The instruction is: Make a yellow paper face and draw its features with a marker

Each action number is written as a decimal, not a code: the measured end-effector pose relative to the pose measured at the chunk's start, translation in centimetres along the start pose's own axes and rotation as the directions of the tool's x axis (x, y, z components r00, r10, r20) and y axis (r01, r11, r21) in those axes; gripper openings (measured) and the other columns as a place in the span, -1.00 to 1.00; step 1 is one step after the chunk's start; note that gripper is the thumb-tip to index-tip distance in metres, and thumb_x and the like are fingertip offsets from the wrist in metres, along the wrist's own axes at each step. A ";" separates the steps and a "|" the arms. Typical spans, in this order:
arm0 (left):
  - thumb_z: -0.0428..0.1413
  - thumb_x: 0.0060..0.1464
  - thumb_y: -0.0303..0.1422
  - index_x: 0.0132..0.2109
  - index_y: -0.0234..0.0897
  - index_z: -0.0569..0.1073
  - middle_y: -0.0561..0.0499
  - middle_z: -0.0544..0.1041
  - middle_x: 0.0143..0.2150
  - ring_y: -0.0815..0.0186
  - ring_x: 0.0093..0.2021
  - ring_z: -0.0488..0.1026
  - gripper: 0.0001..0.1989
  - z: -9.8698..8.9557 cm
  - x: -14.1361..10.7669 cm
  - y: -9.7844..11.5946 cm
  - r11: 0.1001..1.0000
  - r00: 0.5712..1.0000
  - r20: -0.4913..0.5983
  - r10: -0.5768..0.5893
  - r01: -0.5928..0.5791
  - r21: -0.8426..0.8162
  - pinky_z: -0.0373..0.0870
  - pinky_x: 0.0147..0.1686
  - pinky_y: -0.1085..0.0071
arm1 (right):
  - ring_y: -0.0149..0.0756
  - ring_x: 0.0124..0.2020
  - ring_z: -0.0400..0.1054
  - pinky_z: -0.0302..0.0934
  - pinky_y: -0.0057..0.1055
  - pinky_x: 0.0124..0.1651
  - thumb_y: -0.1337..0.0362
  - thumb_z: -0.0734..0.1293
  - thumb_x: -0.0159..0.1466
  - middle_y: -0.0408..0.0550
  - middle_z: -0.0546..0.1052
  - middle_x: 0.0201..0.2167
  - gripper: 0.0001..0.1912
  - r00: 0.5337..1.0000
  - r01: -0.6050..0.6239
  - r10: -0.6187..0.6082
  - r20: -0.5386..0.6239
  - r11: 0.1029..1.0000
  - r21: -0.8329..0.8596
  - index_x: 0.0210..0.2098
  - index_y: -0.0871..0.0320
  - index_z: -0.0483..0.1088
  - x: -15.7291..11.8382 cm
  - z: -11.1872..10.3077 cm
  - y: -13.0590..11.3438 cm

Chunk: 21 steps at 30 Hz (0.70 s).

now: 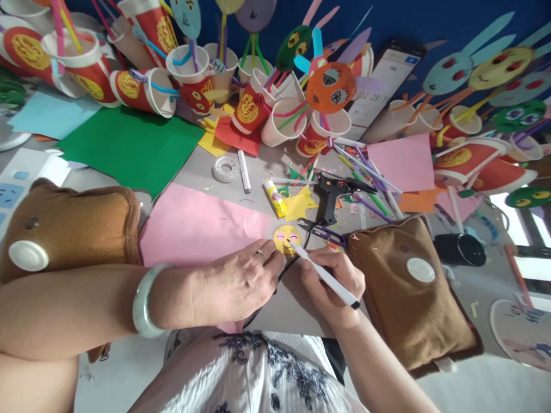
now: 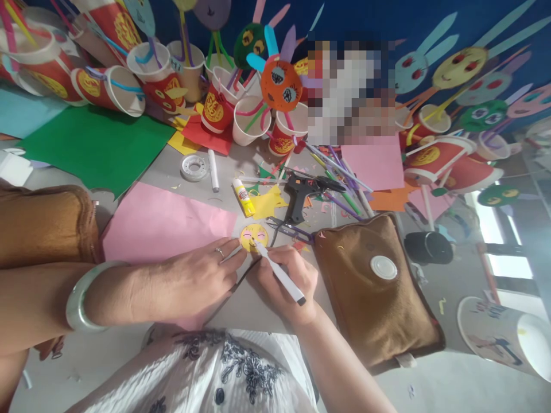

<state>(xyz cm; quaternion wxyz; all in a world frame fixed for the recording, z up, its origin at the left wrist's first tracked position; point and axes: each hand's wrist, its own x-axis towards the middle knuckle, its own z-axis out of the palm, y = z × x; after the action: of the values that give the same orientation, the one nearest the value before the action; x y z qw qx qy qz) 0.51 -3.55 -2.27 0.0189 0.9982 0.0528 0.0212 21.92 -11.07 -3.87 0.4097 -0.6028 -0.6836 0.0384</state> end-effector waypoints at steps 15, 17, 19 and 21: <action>0.22 0.05 -0.17 0.15 -0.44 0.49 -0.34 0.47 0.19 -0.09 0.25 0.36 -0.41 0.1 -0.1 0.0 0.999 0.999 -0.021 0.026 -0.025 0.048 0.22 0.34 -0.02 | -0.39 -0.52 0.50 0.40 -0.51 -0.45 0.41 0.38 0.30 -0.15 0.61 -0.44 -0.86 0.997 0.058 -0.057 0.054 0.998 -0.016 -0.26 0.07 0.34 0.5 0.5 -0.3; 0.21 0.05 -0.17 0.15 -0.46 0.49 -0.35 0.47 0.19 -0.10 0.26 0.36 -0.42 0.1 -0.1 0.0 0.998 0.999 -0.031 0.025 -0.023 0.058 0.21 0.34 -0.02 | -0.40 -0.52 0.50 0.40 -0.51 -0.45 0.41 0.38 0.30 -0.15 0.61 -0.44 -0.86 0.997 0.055 -0.054 0.051 0.998 -0.015 -0.26 0.07 0.34 0.4 0.6 -0.2; 0.20 0.06 -0.17 0.14 -0.45 0.50 -0.35 0.47 0.19 -0.09 0.27 0.36 -0.43 0.1 -0.1 0.1 0.997 0.999 -0.042 0.020 -0.017 0.071 0.21 0.35 -0.01 | -0.40 -0.53 0.49 0.40 -0.51 -0.45 0.42 0.39 0.30 -0.15 0.61 -0.44 -0.85 0.997 0.050 -0.049 0.055 0.999 -0.016 -0.26 0.07 0.34 0.4 0.6 -0.3; 0.20 0.06 -0.16 0.14 -0.43 0.50 -0.33 0.47 0.19 -0.07 0.27 0.36 -0.43 0.2 -0.1 0.1 0.997 0.999 -0.052 0.016 -0.012 0.082 0.20 0.35 0.00 | -0.40 -0.52 0.49 0.40 -0.50 -0.45 0.42 0.39 0.30 -0.15 0.61 -0.43 -0.85 0.997 0.043 -0.042 0.061 0.999 -0.008 -0.26 0.08 0.34 0.4 0.6 -0.3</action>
<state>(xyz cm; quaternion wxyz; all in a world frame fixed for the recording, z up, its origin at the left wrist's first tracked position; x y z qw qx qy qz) 0.38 -3.65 -2.44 -0.0232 0.9976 0.0470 0.0453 21.38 -10.55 -3.92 0.3866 -0.5884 -0.7087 0.0448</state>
